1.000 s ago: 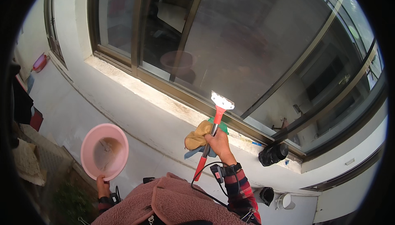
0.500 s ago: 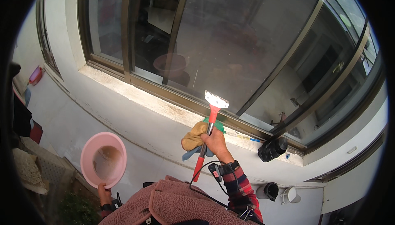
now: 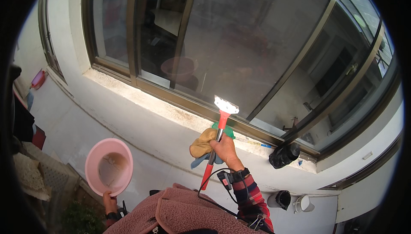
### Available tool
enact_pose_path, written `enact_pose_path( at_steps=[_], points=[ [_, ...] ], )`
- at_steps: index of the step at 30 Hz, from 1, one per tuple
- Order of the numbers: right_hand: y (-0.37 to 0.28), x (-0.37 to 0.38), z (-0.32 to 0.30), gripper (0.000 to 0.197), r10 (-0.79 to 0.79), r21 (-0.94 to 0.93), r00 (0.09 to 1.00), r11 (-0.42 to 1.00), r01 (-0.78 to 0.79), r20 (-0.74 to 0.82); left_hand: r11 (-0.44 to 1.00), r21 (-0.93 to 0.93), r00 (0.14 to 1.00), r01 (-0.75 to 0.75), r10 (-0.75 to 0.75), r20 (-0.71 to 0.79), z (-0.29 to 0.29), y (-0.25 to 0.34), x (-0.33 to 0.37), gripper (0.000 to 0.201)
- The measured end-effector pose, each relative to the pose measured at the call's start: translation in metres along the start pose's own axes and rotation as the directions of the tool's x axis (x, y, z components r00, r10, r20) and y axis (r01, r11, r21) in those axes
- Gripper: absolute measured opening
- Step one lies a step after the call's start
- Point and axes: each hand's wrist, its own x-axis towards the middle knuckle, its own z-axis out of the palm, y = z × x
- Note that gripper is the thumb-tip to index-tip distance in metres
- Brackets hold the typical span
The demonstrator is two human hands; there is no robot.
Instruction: The person gathers cleaning tools, carries a pink basin of water to a balcony, and cleans a large sliding window. They wipe the glass with a cloth, open and close the window, and then use a long-handled mop to clean the window screen.
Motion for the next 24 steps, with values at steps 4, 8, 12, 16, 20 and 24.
enact_pose_path(
  at_steps=[4,8,12,16,20,24],
  points=[
    [0.002,-0.001,0.001,0.036,0.025,0.017,1.000,1.000,-0.025,0.018,0.968,0.118,0.960,-0.223,0.197,0.197,-0.003,-0.003,-0.002,0.018],
    [0.000,-0.003,0.002,0.036,0.044,-0.004,0.999,0.999,-0.044,0.024,0.945,0.192,0.953,-0.265,0.226,0.201,-0.003,-0.002,-0.002,0.017],
    [-0.008,-0.006,0.003,0.037,0.083,-0.018,0.996,0.996,-0.082,0.024,0.963,0.181,0.976,-0.200,0.180,0.124,-0.002,0.003,-0.006,0.018],
    [-0.015,-0.010,0.006,0.038,0.089,-0.045,0.995,0.995,-0.087,0.042,0.768,0.529,0.932,-0.362,0.274,0.239,-0.005,0.007,-0.014,0.016],
    [-0.015,-0.013,0.017,0.036,0.085,-0.004,0.993,0.996,-0.085,0.079,0.812,0.383,0.890,-0.441,0.341,0.303,-0.007,0.011,-0.012,0.013],
    [-0.013,-0.009,0.033,0.035,0.059,0.000,0.993,0.998,-0.059,0.100,0.921,0.256,0.941,-0.294,0.233,0.245,-0.009,0.019,0.004,0.023]
  ],
)
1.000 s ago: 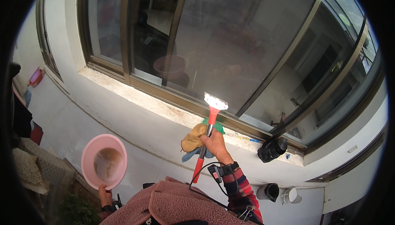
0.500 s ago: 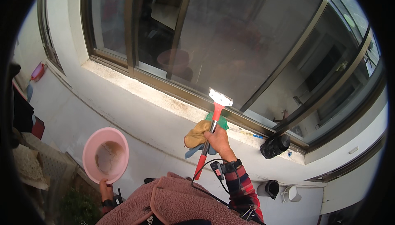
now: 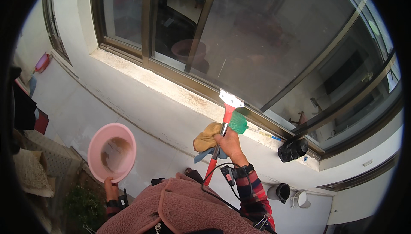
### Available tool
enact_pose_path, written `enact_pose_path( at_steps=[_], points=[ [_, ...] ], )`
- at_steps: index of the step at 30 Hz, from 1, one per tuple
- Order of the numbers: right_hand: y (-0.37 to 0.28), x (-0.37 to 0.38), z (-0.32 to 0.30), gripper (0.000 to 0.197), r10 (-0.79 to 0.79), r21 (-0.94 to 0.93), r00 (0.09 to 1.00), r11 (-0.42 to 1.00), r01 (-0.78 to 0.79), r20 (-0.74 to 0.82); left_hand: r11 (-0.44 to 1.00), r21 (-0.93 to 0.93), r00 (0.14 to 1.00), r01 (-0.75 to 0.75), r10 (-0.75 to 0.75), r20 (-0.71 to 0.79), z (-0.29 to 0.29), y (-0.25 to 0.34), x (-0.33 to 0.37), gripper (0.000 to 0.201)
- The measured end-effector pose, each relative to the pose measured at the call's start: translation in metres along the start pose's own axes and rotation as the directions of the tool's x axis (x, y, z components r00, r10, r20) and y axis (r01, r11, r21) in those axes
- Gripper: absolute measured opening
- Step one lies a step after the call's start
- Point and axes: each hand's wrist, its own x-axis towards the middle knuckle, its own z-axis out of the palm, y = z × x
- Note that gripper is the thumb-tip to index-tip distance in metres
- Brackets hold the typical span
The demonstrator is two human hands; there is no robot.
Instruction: The person gathers cleaning tools, carries a pink basin of water to a balcony, and cleans a large sliding window. They wipe the glass with a cloth, open and close the window, and then use a long-handled mop to clean the window screen.
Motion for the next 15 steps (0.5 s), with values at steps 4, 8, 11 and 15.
enact_pose_path(
  at_steps=[4,8,11,15],
  points=[
    [-0.005,0.014,0.018,0.035,0.000,-0.033,1.000,0.999,0.001,0.032,0.989,-0.112,0.993,0.096,-0.103,-0.063,-0.009,0.001,0.011,0.029],
    [-0.018,0.034,0.039,0.035,-0.022,-0.093,0.998,0.995,0.028,0.065,0.947,0.281,0.988,-0.153,0.141,0.063,-0.013,0.006,0.020,0.026],
    [-0.030,0.052,0.065,0.036,0.013,-0.118,0.992,0.993,0.002,0.123,0.958,0.269,0.995,-0.100,0.099,0.018,-0.012,0.014,0.037,0.025],
    [-0.057,0.083,0.116,0.036,-0.030,-0.118,0.946,0.990,0.071,0.321,0.856,0.510,0.991,-0.088,0.125,-0.039,-0.015,0.031,0.073,0.026]
  ],
)
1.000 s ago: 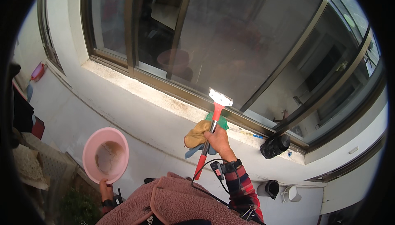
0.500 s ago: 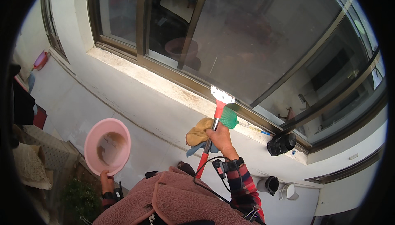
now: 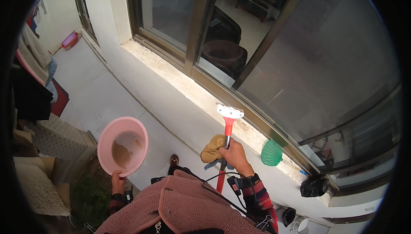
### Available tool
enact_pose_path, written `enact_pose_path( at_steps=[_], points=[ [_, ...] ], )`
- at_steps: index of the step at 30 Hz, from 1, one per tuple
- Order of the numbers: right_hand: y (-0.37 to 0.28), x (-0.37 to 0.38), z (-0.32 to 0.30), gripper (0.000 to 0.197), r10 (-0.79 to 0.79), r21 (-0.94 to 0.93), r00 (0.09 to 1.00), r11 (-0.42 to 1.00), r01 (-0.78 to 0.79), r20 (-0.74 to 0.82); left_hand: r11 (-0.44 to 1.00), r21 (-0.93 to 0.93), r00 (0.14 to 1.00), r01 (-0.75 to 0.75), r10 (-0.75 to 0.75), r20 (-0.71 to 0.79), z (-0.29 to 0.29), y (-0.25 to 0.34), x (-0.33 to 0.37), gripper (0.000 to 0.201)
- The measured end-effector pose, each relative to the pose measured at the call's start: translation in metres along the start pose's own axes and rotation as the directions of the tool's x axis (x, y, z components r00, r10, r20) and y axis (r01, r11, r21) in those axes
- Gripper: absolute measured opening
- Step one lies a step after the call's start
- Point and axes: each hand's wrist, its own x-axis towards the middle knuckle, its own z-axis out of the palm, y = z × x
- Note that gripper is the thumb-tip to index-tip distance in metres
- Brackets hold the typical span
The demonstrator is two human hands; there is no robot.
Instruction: The person gathers cleaning tools, carries a pink basin of water to a balcony, and cleans a large sliding window. They wipe the glass with a cloth, open and close the window, and then use a long-handled mop to clean the window screen.
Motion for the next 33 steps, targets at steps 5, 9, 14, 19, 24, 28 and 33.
enact_pose_path(
  at_steps=[5,9,14,19,24,28,33],
  points=[
    [-0.050,0.063,0.048,0.032,-0.122,-0.054,0.949,0.988,0.144,0.291,0.998,0.048,0.996,-0.045,0.048,-0.070,-0.006,0.010,0.056,0.024],
    [-0.083,0.115,0.089,0.032,-0.175,-0.082,0.894,0.970,0.228,0.413,0.992,-0.112,0.994,0.054,-0.064,-0.088,-0.013,0.011,0.099,0.022],
    [-0.117,0.161,0.130,0.029,-0.218,-0.083,0.848,0.953,0.292,0.482,0.635,-0.736,0.899,0.233,-0.429,-0.086,-0.023,0.007,0.164,0.016],
    [-0.145,0.196,0.169,0.028,-0.124,-0.197,0.854,0.947,0.254,0.505,0.873,-0.446,0.942,0.198,-0.296,-0.160,-0.041,-0.007,0.235,0.013],
    [-0.169,0.211,0.216,0.029,0.007,-0.299,0.867,0.940,0.165,0.499,0.453,-0.848,0.817,0.276,-0.575,-0.041,-0.064,-0.031,0.326,0.024],
    [-0.185,0.231,0.265,0.041,0.189,-0.443,0.817,0.892,0.089,0.545,0.697,-0.695,0.921,0.179,-0.367,-0.131,-0.068,-0.057,0.385,0.028],
    [-0.189,0.258,0.330,0.042,0.297,-0.491,0.746,0.870,0.046,0.596,0.292,-0.895,0.639,0.337,-0.769,-0.010,-0.075,-0.121,0.465,0.022]
  ],
)
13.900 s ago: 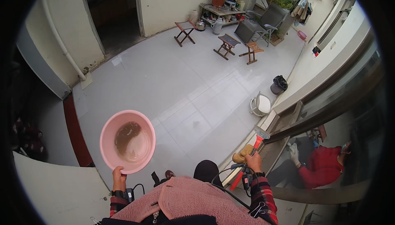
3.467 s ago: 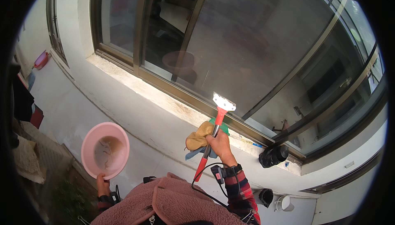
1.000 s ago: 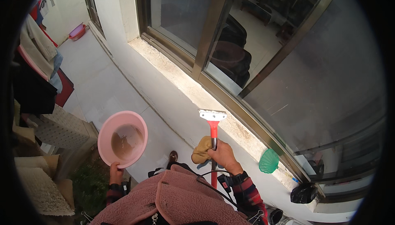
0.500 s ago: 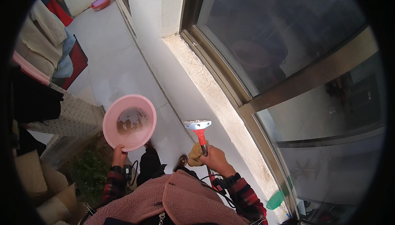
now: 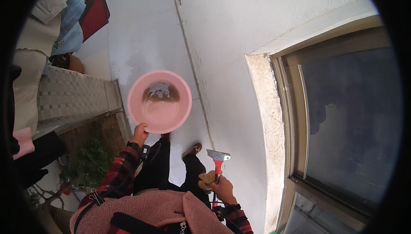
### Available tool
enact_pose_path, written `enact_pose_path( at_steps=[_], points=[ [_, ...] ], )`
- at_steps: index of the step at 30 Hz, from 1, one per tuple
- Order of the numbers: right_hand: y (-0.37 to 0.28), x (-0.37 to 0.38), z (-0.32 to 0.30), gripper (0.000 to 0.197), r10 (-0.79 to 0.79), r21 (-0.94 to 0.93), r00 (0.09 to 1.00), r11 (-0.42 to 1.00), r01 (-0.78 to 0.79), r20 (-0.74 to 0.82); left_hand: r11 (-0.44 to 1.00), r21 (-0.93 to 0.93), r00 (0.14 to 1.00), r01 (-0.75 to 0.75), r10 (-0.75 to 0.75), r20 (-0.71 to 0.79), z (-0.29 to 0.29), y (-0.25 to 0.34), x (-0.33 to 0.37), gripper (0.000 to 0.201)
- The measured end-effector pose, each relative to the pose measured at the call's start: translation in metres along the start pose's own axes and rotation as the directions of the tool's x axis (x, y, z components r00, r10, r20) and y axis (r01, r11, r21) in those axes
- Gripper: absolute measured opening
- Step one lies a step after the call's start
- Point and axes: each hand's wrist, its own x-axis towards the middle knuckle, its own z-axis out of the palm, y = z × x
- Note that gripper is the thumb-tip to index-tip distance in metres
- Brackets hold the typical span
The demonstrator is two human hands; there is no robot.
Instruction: The person gathers cleaning tools, carries a pink basin of water to a balcony, and cleans a large sliding window. They wipe the glass with a cloth, open and close the window, and then use a long-handled mop to clean the window screen.
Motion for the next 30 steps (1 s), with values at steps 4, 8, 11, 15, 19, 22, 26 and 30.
enact_pose_path(
  at_steps=[4,8,11,15,19,22,26,30],
  points=[
    [-0.018,0.063,0.018,0.035,0.009,-0.020,0.995,1.000,-0.007,0.095,0.999,0.009,0.998,-0.040,0.040,-0.053,-0.002,-0.018,0.083,0.030],
    [-0.025,0.137,0.034,0.033,-0.008,-0.078,0.993,0.997,0.017,0.120,0.999,0.010,0.963,0.032,-0.028,-0.269,-0.004,-0.042,0.174,0.038],
    [-0.021,0.185,0.045,0.034,0.048,-0.053,0.986,0.998,-0.040,0.158,0.998,0.033,0.944,0.044,-0.031,-0.328,-0.013,-0.064,0.234,0.039],
    [-0.010,0.239,0.062,0.033,0.088,-0.013,0.986,0.996,-0.087,0.139,0.999,0.022,0.946,0.035,-0.026,-0.323,-0.024,-0.092,0.301,0.045],
    [0.000,0.286,0.070,0.030,0.043,0.105,0.986,0.993,-0.060,0.161,0.996,0.094,0.977,0.005,0.015,-0.215,-0.034,-0.115,0.341,0.045],
    [0.004,0.314,0.078,0.027,0.017,0.071,0.984,0.997,-0.030,0.180,0.999,0.050,0.975,0.014,-0.003,-0.223,-0.038,-0.130,0.365,0.043],
    [0.004,0.336,0.083,0.022,0.015,0.214,0.979,0.975,-0.060,0.205,0.996,0.071,0.936,0.061,-0.032,-0.351,-0.046,-0.144,0.371,0.041],
    [-0.003,0.336,0.083,0.023,0.036,0.173,0.974,0.982,-0.076,0.225,0.982,0.158,0.962,0.099,-0.054,-0.267,-0.045,-0.141,0.351,0.043]
  ],
)
